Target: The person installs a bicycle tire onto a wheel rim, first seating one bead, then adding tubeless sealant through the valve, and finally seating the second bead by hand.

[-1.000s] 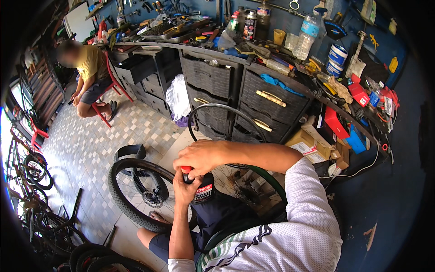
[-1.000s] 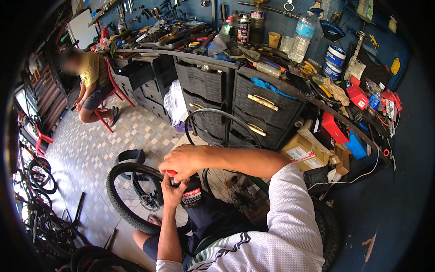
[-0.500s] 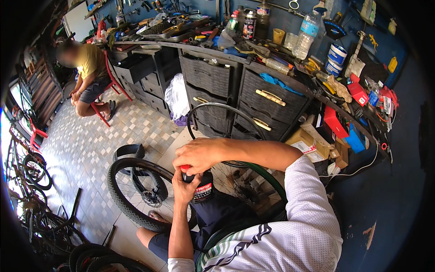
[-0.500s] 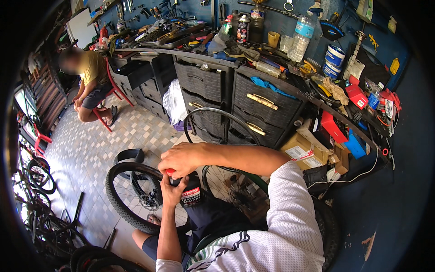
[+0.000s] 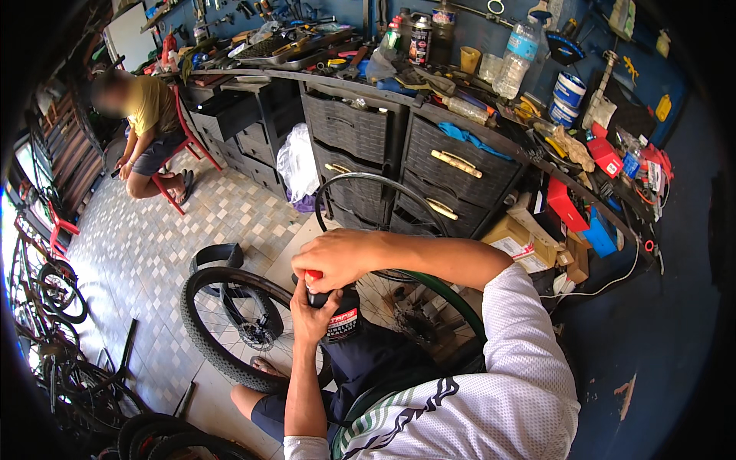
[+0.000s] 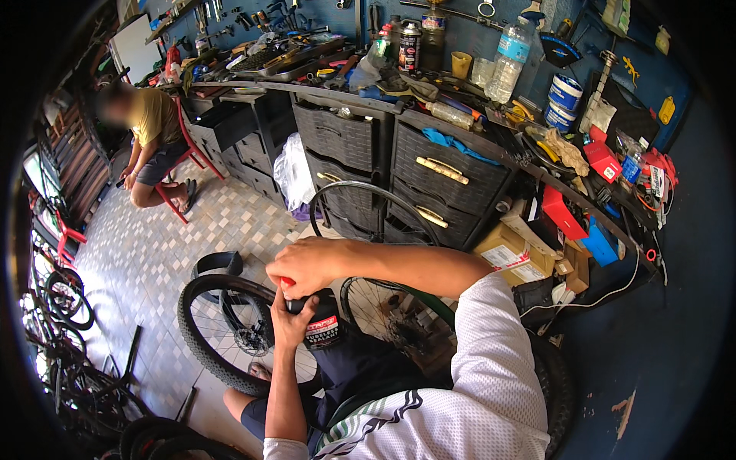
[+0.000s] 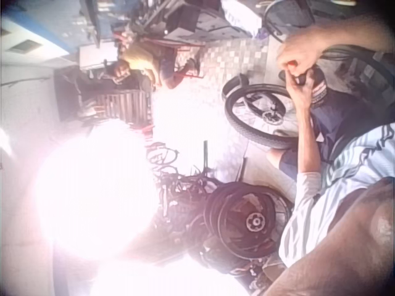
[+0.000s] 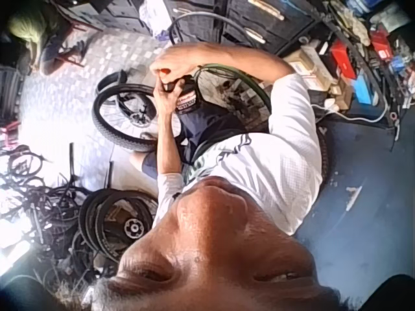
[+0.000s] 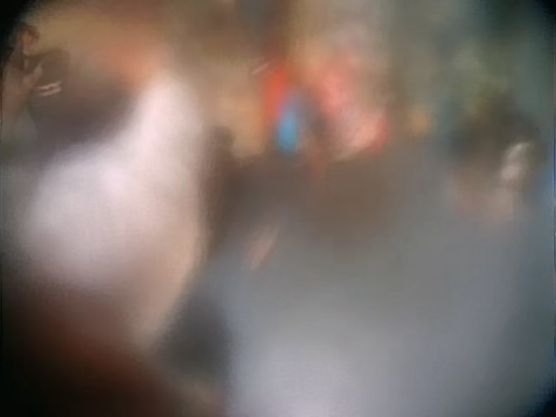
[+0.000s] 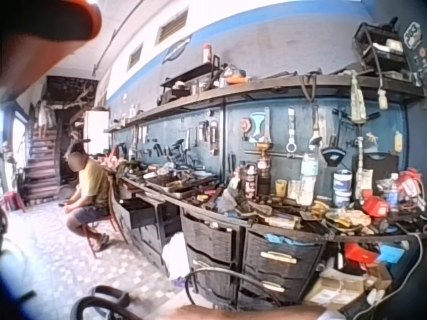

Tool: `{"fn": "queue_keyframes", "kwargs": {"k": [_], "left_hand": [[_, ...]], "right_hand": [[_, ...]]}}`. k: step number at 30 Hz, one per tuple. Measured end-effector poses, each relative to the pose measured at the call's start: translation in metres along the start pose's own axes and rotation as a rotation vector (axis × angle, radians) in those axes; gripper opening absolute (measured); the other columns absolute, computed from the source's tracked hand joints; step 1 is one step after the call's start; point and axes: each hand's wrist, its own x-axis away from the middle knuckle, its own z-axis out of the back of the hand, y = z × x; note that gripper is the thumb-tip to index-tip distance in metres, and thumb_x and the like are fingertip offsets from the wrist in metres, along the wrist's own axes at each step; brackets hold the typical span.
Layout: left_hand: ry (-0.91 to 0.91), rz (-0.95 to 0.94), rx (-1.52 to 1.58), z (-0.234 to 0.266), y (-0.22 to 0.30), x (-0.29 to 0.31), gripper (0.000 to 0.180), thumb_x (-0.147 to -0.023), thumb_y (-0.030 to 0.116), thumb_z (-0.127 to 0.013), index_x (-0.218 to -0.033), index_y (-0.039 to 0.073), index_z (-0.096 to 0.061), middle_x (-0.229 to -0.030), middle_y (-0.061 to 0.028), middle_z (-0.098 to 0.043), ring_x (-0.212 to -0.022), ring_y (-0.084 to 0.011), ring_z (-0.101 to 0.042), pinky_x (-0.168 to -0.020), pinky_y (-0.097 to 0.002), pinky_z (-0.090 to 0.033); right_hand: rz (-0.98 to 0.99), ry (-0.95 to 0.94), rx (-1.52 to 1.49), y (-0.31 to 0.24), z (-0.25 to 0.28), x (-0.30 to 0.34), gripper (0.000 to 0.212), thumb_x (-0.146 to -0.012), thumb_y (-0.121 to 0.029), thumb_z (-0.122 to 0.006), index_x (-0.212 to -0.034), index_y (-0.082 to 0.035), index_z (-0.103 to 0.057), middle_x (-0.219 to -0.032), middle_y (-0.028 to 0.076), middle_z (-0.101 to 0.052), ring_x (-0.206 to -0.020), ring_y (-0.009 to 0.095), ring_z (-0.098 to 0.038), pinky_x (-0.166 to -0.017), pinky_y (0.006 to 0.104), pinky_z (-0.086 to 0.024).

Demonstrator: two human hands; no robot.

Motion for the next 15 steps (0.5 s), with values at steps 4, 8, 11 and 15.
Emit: {"fn": "queue_keyframes", "kwargs": {"k": [4, 8, 11, 15], "left_hand": [[-0.003, 0.062, -0.057, 0.008, -0.005, 0.003, 0.040, -0.081, 0.019, -0.085, -0.107, -0.002, -0.062, -0.091, -0.0079, -0.072, -0.083, -0.0138, -0.063, -0.077, -0.0308, -0.053], [0.020, 0.072, -0.101, 0.016, -0.017, 0.007, 0.039, -0.082, 0.022, -0.085, -0.104, -0.002, -0.063, -0.092, -0.0076, -0.072, -0.082, -0.0134, -0.064, -0.077, -0.0307, -0.054], [0.053, 0.048, -0.024, 0.011, -0.012, 0.005, 0.040, -0.078, 0.019, -0.087, -0.098, -0.001, -0.060, -0.080, -0.0051, -0.063, -0.073, -0.0131, -0.055, -0.069, -0.0304, -0.050], [0.025, 0.061, -0.018, 0.002, -0.008, 0.002, 0.040, -0.078, 0.019, -0.087, -0.098, -0.001, -0.060, -0.080, -0.0052, -0.064, -0.073, -0.0132, -0.056, -0.068, -0.0308, -0.050]], "right_hand": [[-0.214, 0.153, -0.158, -0.011, 0.057, 0.021, 0.038, -0.082, -0.025, -0.080, -0.109, -0.007, -0.061, -0.097, 0.012, -0.070, -0.091, 0.026, -0.072, -0.079, 0.0376, -0.055], [-0.358, 0.716, -0.057, 0.028, 0.110, 0.077, 0.043, -0.083, -0.024, -0.086, -0.115, -0.007, -0.064, -0.101, 0.007, -0.072, -0.093, 0.018, -0.071, -0.084, 0.0329, -0.056], [-0.554, 0.959, 0.236, 0.053, 0.165, 0.142, 0.039, -0.081, -0.031, -0.085, -0.110, -0.010, -0.069, -0.100, 0.012, -0.073, -0.091, 0.026, -0.072, -0.080, 0.0379, -0.055], [-0.932, 0.909, 0.634, 0.093, 0.212, 0.239, 0.033, -0.084, -0.032, -0.083, -0.107, -0.010, -0.073, -0.102, 0.012, -0.074, -0.098, 0.030, -0.070, -0.086, 0.0426, -0.053]]}}
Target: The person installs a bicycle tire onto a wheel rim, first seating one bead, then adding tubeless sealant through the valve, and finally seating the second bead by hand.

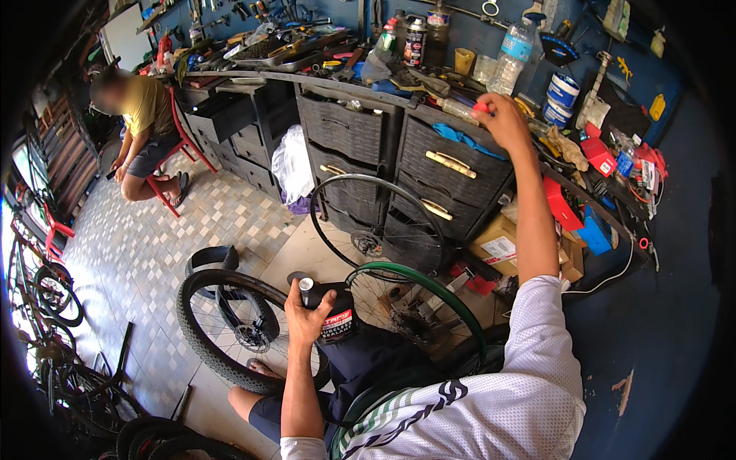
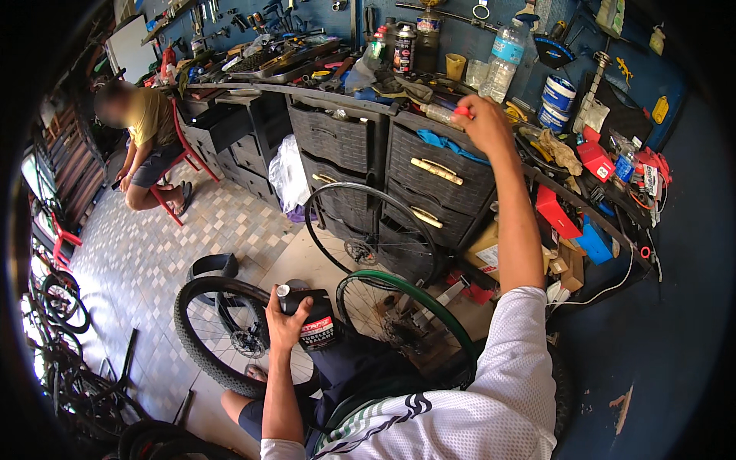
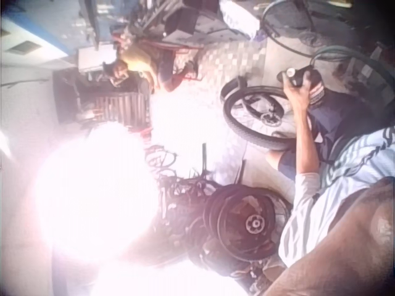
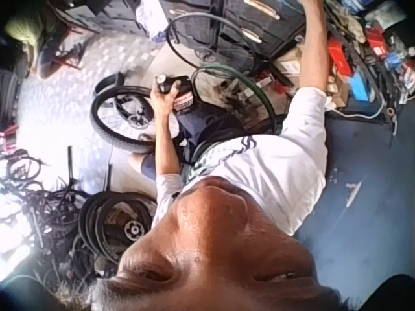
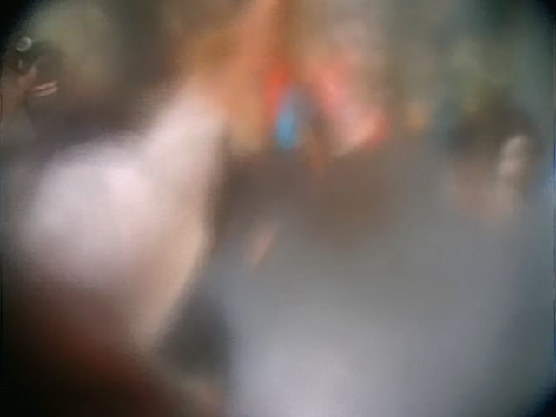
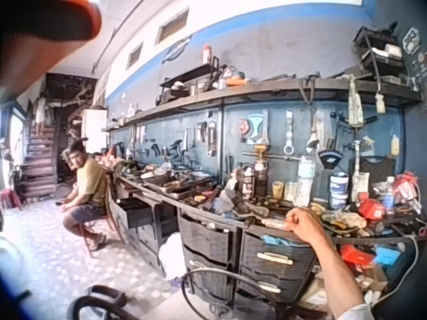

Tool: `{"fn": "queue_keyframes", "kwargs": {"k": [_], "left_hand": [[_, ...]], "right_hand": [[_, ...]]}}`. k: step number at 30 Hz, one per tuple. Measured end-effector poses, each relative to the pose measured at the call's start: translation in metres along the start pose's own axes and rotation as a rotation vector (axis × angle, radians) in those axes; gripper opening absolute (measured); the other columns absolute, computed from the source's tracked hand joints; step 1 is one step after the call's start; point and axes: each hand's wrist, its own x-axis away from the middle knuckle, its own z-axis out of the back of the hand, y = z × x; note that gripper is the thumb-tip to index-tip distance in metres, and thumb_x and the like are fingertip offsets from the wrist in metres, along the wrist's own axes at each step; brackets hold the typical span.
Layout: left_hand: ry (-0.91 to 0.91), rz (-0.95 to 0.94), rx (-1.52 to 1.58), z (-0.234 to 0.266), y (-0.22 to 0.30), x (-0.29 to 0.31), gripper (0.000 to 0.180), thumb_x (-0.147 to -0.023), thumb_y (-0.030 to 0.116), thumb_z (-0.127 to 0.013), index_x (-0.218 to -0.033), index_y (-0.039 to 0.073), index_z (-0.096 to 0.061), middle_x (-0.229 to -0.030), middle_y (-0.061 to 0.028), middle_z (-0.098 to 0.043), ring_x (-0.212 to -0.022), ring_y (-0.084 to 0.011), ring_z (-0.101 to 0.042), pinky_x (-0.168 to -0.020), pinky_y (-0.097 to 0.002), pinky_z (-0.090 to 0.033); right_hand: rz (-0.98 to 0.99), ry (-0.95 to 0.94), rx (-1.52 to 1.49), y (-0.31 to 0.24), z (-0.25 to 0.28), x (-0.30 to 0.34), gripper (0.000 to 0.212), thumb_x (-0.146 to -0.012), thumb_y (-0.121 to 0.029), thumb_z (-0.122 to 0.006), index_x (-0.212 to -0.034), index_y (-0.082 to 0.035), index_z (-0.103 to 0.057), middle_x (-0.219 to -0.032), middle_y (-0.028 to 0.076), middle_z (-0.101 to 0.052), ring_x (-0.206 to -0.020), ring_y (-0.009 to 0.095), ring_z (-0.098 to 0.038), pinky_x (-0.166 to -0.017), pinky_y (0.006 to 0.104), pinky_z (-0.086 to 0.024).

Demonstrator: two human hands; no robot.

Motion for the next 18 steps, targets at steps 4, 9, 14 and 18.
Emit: {"fn": "queue_keyframes", "kwargs": {"k": [4, 9, 14, 18], "left_hand": [[-0.002, -0.015, -0.025, -0.001, 0.002, 0.001, 0.040, -0.078, 0.020, -0.088, -0.097, -0.001, -0.060, -0.080, -0.0055, -0.064, -0.072, -0.0135, -0.056, -0.068, -0.0310, -0.050], [0.002, -0.013, -0.036, -0.003, 0.004, 0.002, 0.040, -0.078, 0.020, -0.088, -0.097, -0.001, -0.060, -0.080, -0.0052, -0.064, -0.073, -0.0137, -0.056, -0.068, -0.0309, -0.050], [-0.005, -0.014, -0.045, -0.001, -0.003, 0.002, 0.041, -0.078, 0.020, -0.088, -0.099, -0.001, -0.059, -0.080, -0.0053, -0.063, -0.073, -0.0135, -0.054, -0.068, -0.0308, -0.050], [-0.017, -0.025, -0.055, 0.000, 0.000, 0.003, 0.041, -0.079, 0.021, -0.087, -0.100, 0.000, -0.059, -0.079, -0.0055, -0.063, -0.072, -0.0139, -0.054, -0.068, -0.0309, -0.050]], "right_hand": [[-0.239, -0.232, 0.094, 0.028, -0.005, -0.008, 0.034, -0.082, -0.035, -0.084, -0.101, -0.008, -0.075, -0.096, 0.012, -0.075, -0.091, 0.029, -0.071, -0.082, 0.0415, -0.053], [-0.242, -0.330, 0.072, 0.039, -0.007, -0.015, 0.034, -0.082, -0.033, -0.086, -0.097, -0.004, -0.076, -0.089, 0.011, -0.076, -0.083, 0.024, -0.072, -0.077, 0.0380, -0.054], [-0.209, -0.223, 0.145, 0.041, -0.011, -0.007, 0.036, -0.085, -0.038, -0.082, -0.099, -0.005, -0.076, -0.098, 0.013, -0.076, -0.092, 0.027, -0.072, -0.081, 0.0398, -0.054], [-0.090, -0.053, 0.145, 0.025, -0.017, -0.004, 0.038, -0.088, -0.041, -0.078, -0.109, -0.008, -0.075, -0.108, 0.012, -0.075, -0.103, 0.030, -0.071, -0.086, 0.0421, -0.054]]}}
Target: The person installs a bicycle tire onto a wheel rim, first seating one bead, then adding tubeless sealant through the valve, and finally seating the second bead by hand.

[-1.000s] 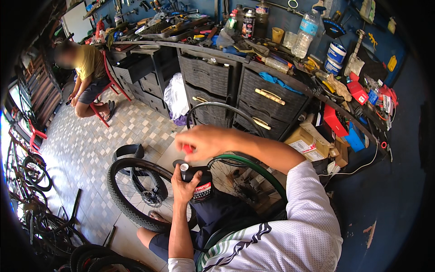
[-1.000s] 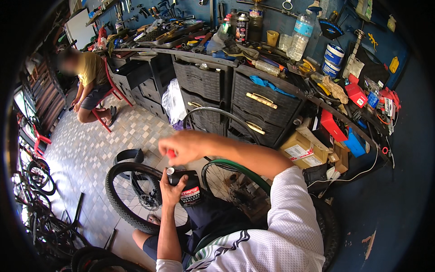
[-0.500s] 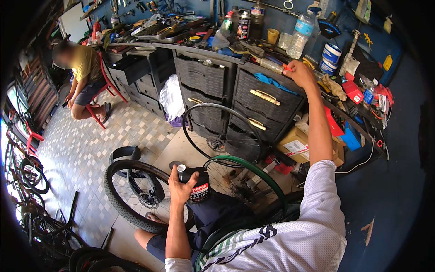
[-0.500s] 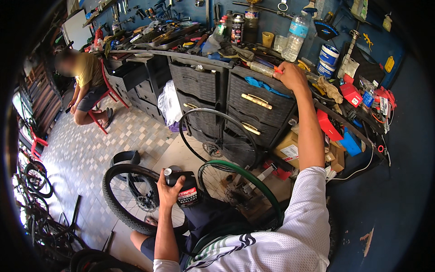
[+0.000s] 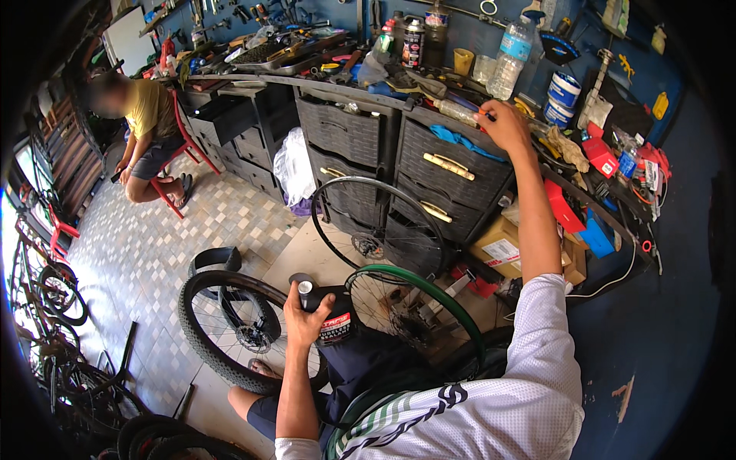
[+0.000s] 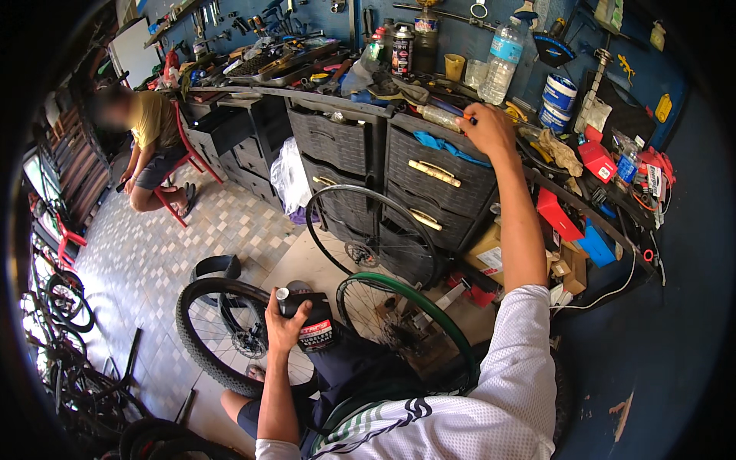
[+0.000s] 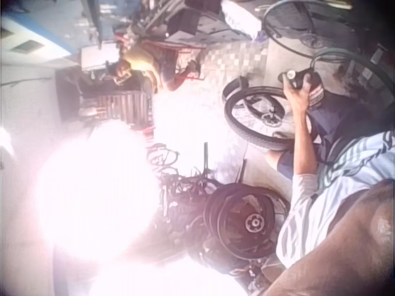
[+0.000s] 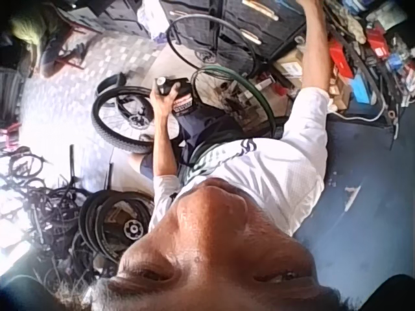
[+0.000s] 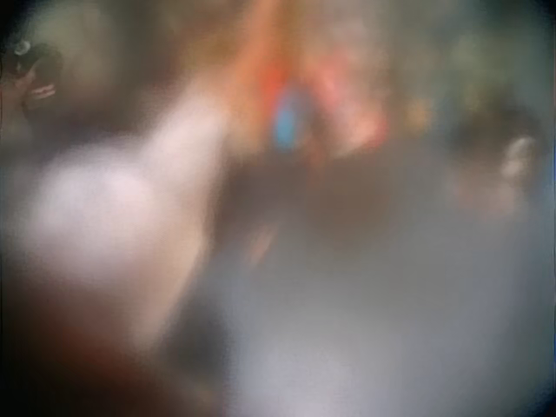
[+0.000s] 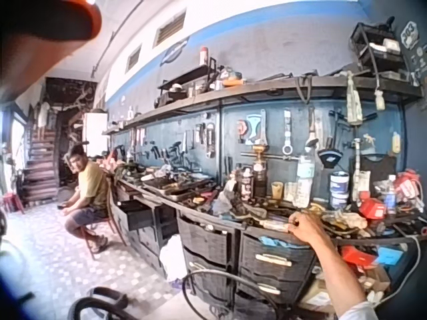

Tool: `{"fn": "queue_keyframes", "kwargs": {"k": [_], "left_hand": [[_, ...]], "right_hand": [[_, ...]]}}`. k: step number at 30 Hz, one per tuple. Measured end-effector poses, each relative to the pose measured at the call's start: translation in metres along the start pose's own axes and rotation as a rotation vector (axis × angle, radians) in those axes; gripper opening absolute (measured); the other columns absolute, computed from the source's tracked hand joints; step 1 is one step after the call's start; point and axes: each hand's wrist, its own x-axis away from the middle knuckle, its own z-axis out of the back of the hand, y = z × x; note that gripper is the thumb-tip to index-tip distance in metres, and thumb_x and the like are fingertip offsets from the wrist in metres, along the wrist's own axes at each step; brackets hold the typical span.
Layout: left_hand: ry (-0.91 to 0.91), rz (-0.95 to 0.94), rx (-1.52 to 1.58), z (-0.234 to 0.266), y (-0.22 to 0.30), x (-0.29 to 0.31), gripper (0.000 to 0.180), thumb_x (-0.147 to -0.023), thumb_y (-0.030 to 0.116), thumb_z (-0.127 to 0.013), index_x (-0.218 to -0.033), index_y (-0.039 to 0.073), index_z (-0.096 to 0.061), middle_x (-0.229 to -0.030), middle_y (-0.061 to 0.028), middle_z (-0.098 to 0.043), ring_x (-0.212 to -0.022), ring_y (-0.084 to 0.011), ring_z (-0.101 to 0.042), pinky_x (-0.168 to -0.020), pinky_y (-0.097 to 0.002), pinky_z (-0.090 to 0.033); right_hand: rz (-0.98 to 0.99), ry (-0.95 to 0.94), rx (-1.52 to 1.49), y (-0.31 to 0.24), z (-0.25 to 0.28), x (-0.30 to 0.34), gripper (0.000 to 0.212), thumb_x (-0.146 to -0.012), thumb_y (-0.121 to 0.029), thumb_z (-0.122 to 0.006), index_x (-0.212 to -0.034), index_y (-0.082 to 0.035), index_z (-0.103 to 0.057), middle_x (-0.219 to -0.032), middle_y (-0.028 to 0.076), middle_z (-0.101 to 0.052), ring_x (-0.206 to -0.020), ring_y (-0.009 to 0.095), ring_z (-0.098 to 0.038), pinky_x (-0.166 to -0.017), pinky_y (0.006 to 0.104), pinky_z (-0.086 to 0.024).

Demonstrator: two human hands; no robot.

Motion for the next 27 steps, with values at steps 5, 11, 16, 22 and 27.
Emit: {"fn": "queue_keyframes", "kwargs": {"k": [5, 11, 16, 22, 27], "left_hand": [[-0.062, 0.000, -0.019, 0.003, -0.003, 0.002, 0.044, -0.082, 0.024, -0.086, -0.105, -0.001, -0.059, -0.089, -0.0077, -0.068, -0.081, -0.0147, -0.061, -0.075, -0.0308, -0.052], [0.003, -0.066, 0.009, 0.006, -0.017, 0.004, 0.056, -0.078, 0.034, -0.091, -0.106, -0.001, -0.059, -0.091, -0.0087, -0.065, -0.084, -0.0163, -0.058, -0.077, -0.0330, -0.051], [0.051, -0.108, 0.149, 0.007, -0.026, 0.009, 0.072, -0.088, 0.063, -0.074, -0.110, -0.004, -0.059, -0.092, -0.0064, -0.064, -0.086, -0.0164, -0.055, -0.078, -0.0329, -0.048], [0.231, -0.151, 0.221, 0.001, -0.052, 0.006, 0.085, -0.104, 0.072, -0.025, -0.123, -0.005, -0.055, -0.108, -0.0112, -0.065, -0.103, -0.0203, -0.061, -0.096, -0.0344, -0.047], [0.283, -0.088, 0.330, 0.003, -0.059, 0.006, 0.070, -0.108, 0.063, -0.030, -0.133, -0.001, -0.046, -0.120, -0.0180, -0.061, -0.099, -0.0221, -0.066, -0.086, -0.0320, -0.053]], "right_hand": [[0.024, -0.152, 0.161, -0.020, -0.014, -0.021, 0.040, -0.087, -0.043, -0.078, -0.113, -0.013, -0.072, -0.111, 0.010, -0.074, -0.117, 0.031, -0.064, -0.099, 0.0487, -0.048], [0.118, -0.243, 0.258, -0.028, -0.011, -0.039, 0.039, -0.078, -0.036, -0.086, -0.100, -0.009, -0.067, -0.103, 0.012, -0.074, -0.108, 0.034, -0.065, -0.094, 0.0494, -0.047], [0.116, -0.298, 0.222, -0.027, -0.011, -0.051, 0.045, -0.074, -0.038, -0.082, -0.103, -0.008, -0.067, -0.098, 0.014, -0.074, -0.103, 0.036, -0.067, -0.093, 0.0497, -0.048], [0.148, -0.315, 0.354, -0.036, 0.013, -0.046, 0.045, -0.072, -0.042, -0.075, -0.100, -0.007, -0.075, -0.101, 0.016, -0.074, -0.105, 0.035, -0.068, -0.097, 0.0483, -0.047], [0.130, -0.296, -0.147, -0.064, 0.044, -0.008, 0.040, -0.083, -0.037, -0.076, -0.105, -0.004, -0.074, -0.100, 0.010, -0.074, -0.093, 0.024, -0.068, -0.085, 0.0396, -0.052]]}}
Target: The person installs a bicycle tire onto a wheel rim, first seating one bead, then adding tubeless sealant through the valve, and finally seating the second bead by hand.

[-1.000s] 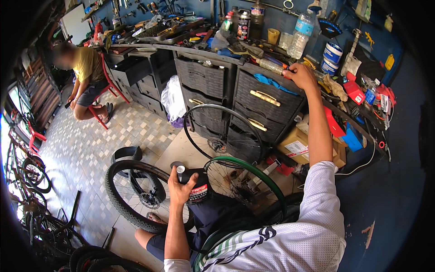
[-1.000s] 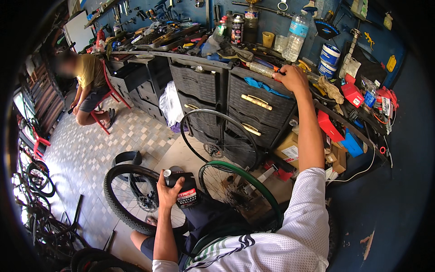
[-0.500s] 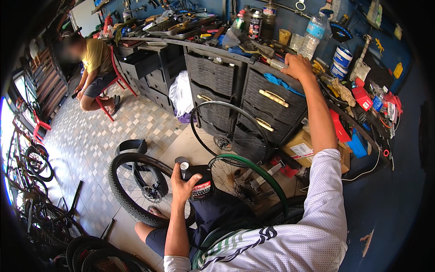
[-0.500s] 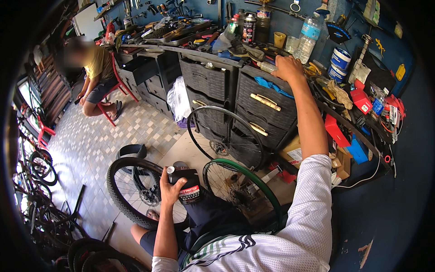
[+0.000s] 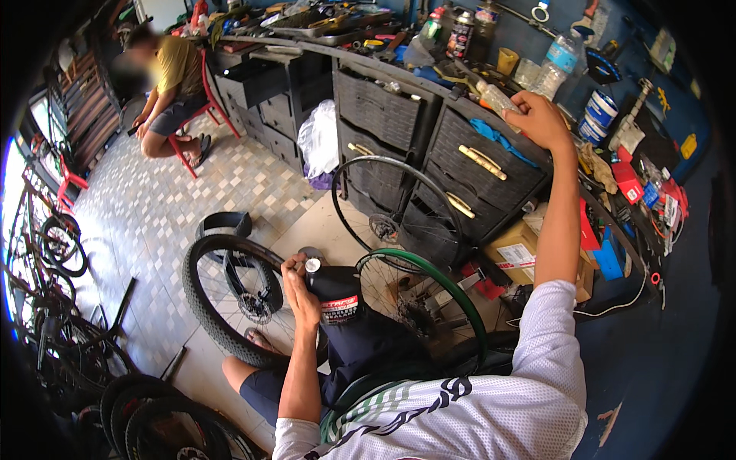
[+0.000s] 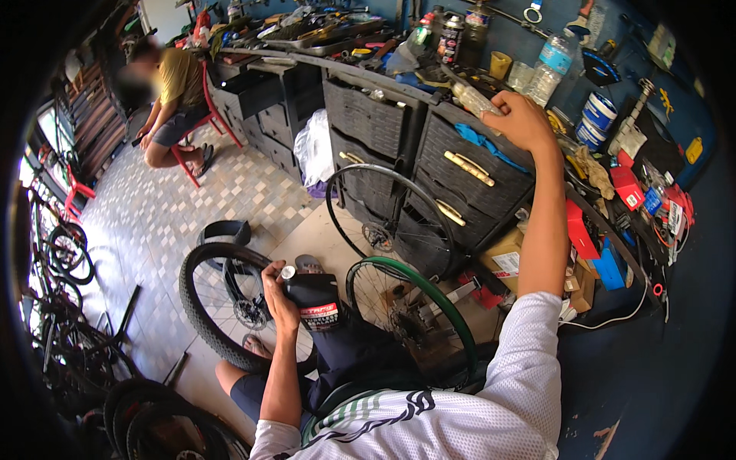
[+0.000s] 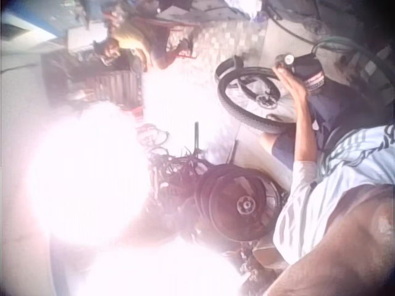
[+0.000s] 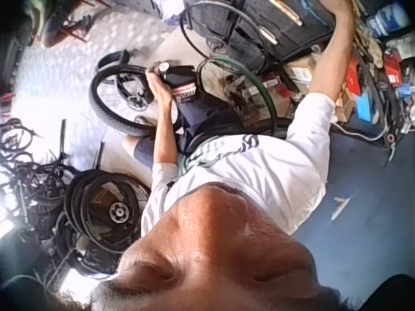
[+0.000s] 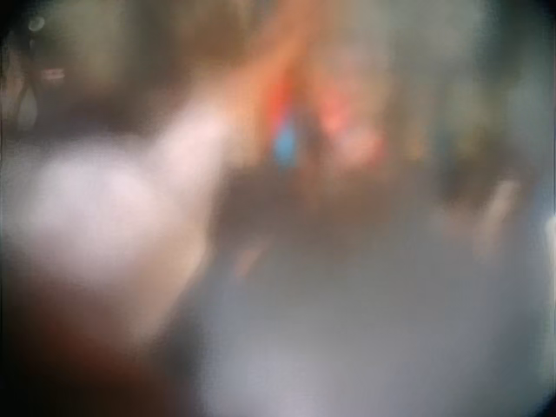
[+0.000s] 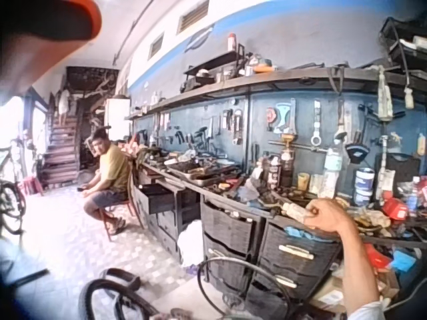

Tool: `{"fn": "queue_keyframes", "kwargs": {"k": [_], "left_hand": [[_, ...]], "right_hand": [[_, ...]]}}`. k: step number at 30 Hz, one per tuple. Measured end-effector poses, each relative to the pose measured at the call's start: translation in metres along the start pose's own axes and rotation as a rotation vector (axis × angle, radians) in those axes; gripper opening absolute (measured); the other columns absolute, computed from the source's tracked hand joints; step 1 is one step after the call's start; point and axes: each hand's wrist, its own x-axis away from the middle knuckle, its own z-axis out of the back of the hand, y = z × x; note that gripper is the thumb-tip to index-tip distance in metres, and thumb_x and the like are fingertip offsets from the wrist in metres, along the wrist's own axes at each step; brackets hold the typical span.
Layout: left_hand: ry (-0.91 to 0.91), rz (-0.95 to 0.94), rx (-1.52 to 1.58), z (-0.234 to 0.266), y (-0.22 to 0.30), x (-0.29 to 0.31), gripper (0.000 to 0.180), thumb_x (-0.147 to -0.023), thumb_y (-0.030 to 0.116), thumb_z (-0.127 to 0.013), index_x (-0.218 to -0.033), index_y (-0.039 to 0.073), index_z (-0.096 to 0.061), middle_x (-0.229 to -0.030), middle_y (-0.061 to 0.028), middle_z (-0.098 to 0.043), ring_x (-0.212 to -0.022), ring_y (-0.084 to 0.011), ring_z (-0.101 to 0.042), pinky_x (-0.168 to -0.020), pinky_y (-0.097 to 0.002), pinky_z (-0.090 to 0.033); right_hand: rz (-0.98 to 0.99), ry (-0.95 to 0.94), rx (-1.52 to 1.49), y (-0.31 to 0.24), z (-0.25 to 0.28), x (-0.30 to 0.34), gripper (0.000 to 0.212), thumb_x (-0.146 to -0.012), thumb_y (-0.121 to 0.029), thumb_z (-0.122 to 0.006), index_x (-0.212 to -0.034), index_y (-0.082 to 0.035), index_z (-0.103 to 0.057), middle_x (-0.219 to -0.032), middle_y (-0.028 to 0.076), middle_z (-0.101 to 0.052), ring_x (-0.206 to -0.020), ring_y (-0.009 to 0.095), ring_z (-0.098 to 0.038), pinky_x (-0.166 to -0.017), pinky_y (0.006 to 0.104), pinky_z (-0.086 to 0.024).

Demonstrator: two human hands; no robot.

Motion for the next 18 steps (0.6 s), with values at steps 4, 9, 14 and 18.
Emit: {"fn": "queue_keyframes", "kwargs": {"k": [4, 9, 14, 18], "left_hand": [[0.078, 0.012, -0.188, -0.007, 0.022, -0.002, 0.045, -0.108, 0.032, -0.040, -0.133, -0.004, -0.049, -0.131, -0.0167, -0.055, -0.122, -0.0243, -0.052, -0.108, -0.0353, -0.035], [-0.034, 0.101, 0.149, -0.012, 0.017, 0.002, 0.065, -0.105, 0.021, -0.050, -0.159, 0.002, -0.020, -0.131, -0.0169, -0.053, -0.110, -0.0176, -0.053, -0.099, -0.0328, -0.041], [0.062, -0.012, 0.022, -0.017, 0.030, 0.001, 0.089, -0.101, 0.023, -0.057, -0.166, 0.011, 0.003, -0.151, -0.0250, -0.034, -0.133, -0.0299, -0.045, -0.111, -0.0446, -0.037], [0.006, -0.013, -0.011, -0.011, 0.032, -0.003, 0.070, -0.104, 0.025, -0.055, -0.162, 0.005, -0.020, -0.153, -0.0214, -0.039, -0.141, -0.0300, -0.043, -0.116, -0.0428, -0.035]], "right_hand": [[0.398, -0.115, -0.740, -0.044, -0.069, 0.046, 0.031, -0.091, -0.017, -0.075, -0.116, -0.002, -0.064, -0.101, 0.001, -0.069, -0.094, 0.012, -0.062, -0.086, 0.0312, -0.051], [0.547, -0.334, -1.023, -0.137, -0.220, 0.105, 0.036, -0.088, -0.018, -0.077, -0.119, -0.006, -0.064, -0.105, 0.002, -0.067, -0.097, 0.013, -0.062, -0.091, 0.0315, -0.050], [0.670, -0.525, -1.056, -0.199, -0.304, 0.140, 0.050, -0.081, -0.014, -0.085, -0.126, -0.005, -0.063, -0.108, 0.005, -0.068, -0.094, 0.016, -0.061, -0.085, 0.0323, -0.052], [0.708, -0.536, -1.047, -0.207, -0.300, 0.141, 0.048, -0.080, -0.010, -0.083, -0.124, -0.006, -0.066, -0.108, 0.005, -0.070, -0.092, 0.019, -0.063, -0.084, 0.0336, -0.053]]}}
